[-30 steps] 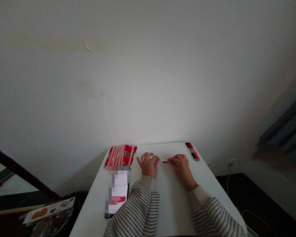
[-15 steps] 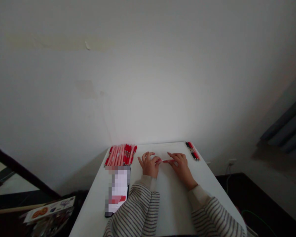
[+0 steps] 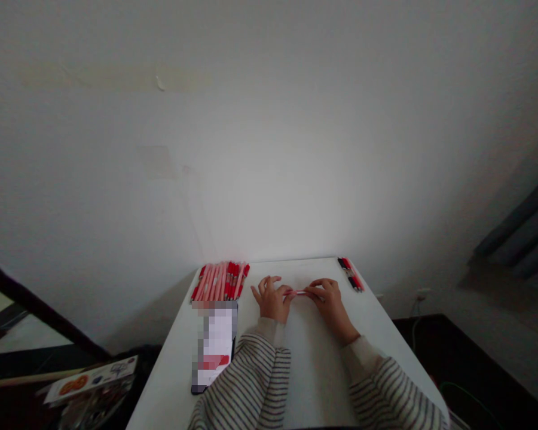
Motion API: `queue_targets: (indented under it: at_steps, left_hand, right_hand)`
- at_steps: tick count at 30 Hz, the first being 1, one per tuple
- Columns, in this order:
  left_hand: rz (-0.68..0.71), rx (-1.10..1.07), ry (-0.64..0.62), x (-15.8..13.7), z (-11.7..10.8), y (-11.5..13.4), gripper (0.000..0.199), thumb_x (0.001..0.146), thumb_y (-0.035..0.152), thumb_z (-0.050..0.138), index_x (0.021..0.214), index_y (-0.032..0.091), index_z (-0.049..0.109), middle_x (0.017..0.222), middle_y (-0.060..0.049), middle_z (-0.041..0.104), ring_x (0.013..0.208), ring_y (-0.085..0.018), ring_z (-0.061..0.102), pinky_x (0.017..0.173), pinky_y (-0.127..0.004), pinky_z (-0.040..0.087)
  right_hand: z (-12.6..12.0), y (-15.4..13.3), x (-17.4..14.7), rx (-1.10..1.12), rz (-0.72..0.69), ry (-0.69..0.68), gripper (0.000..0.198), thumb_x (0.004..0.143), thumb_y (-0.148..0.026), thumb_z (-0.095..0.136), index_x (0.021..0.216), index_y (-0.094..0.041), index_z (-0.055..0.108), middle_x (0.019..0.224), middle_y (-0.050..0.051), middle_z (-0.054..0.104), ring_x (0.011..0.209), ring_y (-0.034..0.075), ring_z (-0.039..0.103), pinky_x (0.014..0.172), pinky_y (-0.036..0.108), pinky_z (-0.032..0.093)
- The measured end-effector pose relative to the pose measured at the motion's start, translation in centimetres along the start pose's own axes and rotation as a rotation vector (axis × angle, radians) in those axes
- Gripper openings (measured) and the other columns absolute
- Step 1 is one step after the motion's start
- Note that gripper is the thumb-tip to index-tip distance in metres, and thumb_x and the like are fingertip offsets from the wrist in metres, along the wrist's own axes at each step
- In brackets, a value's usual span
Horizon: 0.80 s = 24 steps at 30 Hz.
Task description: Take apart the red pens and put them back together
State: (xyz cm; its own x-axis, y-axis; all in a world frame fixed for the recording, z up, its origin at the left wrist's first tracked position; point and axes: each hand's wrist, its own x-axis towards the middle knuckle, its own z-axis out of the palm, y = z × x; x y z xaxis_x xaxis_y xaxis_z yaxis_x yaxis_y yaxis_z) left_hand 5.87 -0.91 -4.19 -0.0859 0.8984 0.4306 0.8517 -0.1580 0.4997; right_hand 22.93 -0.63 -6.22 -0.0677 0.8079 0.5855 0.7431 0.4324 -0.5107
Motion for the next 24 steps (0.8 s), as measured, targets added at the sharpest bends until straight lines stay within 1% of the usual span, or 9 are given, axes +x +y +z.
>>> queue_targets:
  at_steps: [2,7,9,10,12,13,16,19,24]
  left_hand:
    - [-0.001,0.001,-0.015,0.0,-0.1,0.0,0.007,0.075,0.036,0.066,0.075,0.035,0.072,0.119,0.001,0.06,0.125,-0.027,0.036,0.109,-0.065,0.01]
    - [-0.017,-0.012,-0.012,0.0,-0.3,0.1,0.006,0.072,0.038,0.069,0.076,0.036,0.072,0.118,0.001,0.06,0.125,-0.028,0.037,0.109,-0.064,0.012]
    - [-0.029,-0.01,0.004,0.0,-0.4,0.0,0.006,0.071,0.038,0.069,0.076,0.035,0.072,0.117,0.001,0.06,0.124,-0.028,0.037,0.109,-0.064,0.013]
    - [-0.034,-0.007,0.014,0.0,-0.5,0.0,0.007,0.072,0.038,0.069,0.077,0.035,0.073,0.117,0.0,0.06,0.123,-0.028,0.037,0.109,-0.063,0.015]
    - [-0.035,0.0,0.03,0.1,-0.6,-0.1,0.009,0.073,0.038,0.067,0.079,0.034,0.073,0.117,-0.001,0.06,0.122,-0.028,0.038,0.108,-0.061,0.018]
    - [-0.037,0.003,0.037,0.1,-0.7,-0.1,0.01,0.074,0.038,0.066,0.08,0.033,0.073,0.116,-0.001,0.06,0.121,-0.028,0.038,0.107,-0.06,0.02]
    - [-0.054,0.019,0.059,0.1,-0.7,-0.3,0.011,0.076,0.038,0.064,0.08,0.032,0.073,0.115,-0.002,0.06,0.119,-0.027,0.039,0.106,-0.058,0.023]
    - [-0.072,0.04,0.085,0.1,-0.6,-0.3,0.011,0.075,0.038,0.065,0.079,0.032,0.073,0.114,-0.002,0.06,0.118,-0.027,0.04,0.106,-0.057,0.022]
    - [-0.077,0.055,0.098,0.1,-0.2,-0.5,0.011,0.075,0.039,0.065,0.078,0.032,0.073,0.112,-0.001,0.06,0.115,-0.027,0.04,0.104,-0.054,0.024]
  right_hand:
    - [0.0,-0.1,0.0,-0.002,-0.009,0.002,0.016,0.085,-0.034,0.058,0.091,-0.033,0.073,0.095,0.006,0.064,0.097,0.024,0.048,0.086,0.042,0.044]
    - [0.1,0.0,0.0,-0.047,-0.021,0.008,0.018,0.085,-0.036,0.058,0.095,-0.035,0.072,0.096,0.005,0.064,0.098,0.024,0.049,0.086,0.041,0.044]
    - [0.2,0.3,0.0,-0.069,-0.019,0.025,0.023,0.085,-0.038,0.057,0.105,-0.036,0.068,0.1,0.006,0.064,0.098,0.024,0.05,0.086,0.041,0.044]
    - [0.3,0.5,0.0,-0.082,-0.012,0.037,0.03,0.085,-0.038,0.058,0.113,-0.035,0.064,0.102,0.006,0.063,0.098,0.024,0.05,0.086,0.041,0.044]
    - [0.4,0.8,0.0,-0.119,0.019,0.063,0.044,0.084,-0.038,0.059,0.126,-0.03,0.055,0.104,0.008,0.063,0.098,0.024,0.05,0.086,0.041,0.044]
    - [0.4,1.0,0.0,-0.142,0.037,0.066,0.046,0.084,-0.037,0.059,0.129,-0.028,0.054,0.104,0.009,0.063,0.098,0.024,0.049,0.086,0.041,0.044]
    - [0.2,1.0,-0.2,-0.207,0.063,0.015,0.035,0.084,-0.034,0.058,0.119,-0.03,0.062,0.107,0.008,0.062,0.101,0.026,0.047,0.087,0.042,0.041]
    - [0.0,0.5,-0.3,-0.221,0.067,-0.043,0.023,0.085,-0.036,0.056,0.105,-0.035,0.069,0.107,0.006,0.062,0.103,0.026,0.046,0.087,0.043,0.04]
    - [-0.2,0.0,-0.3,-0.187,0.065,-0.032,0.019,0.083,-0.041,0.058,0.093,-0.035,0.072,0.104,0.006,0.062,0.102,0.026,0.048,0.087,0.043,0.039]
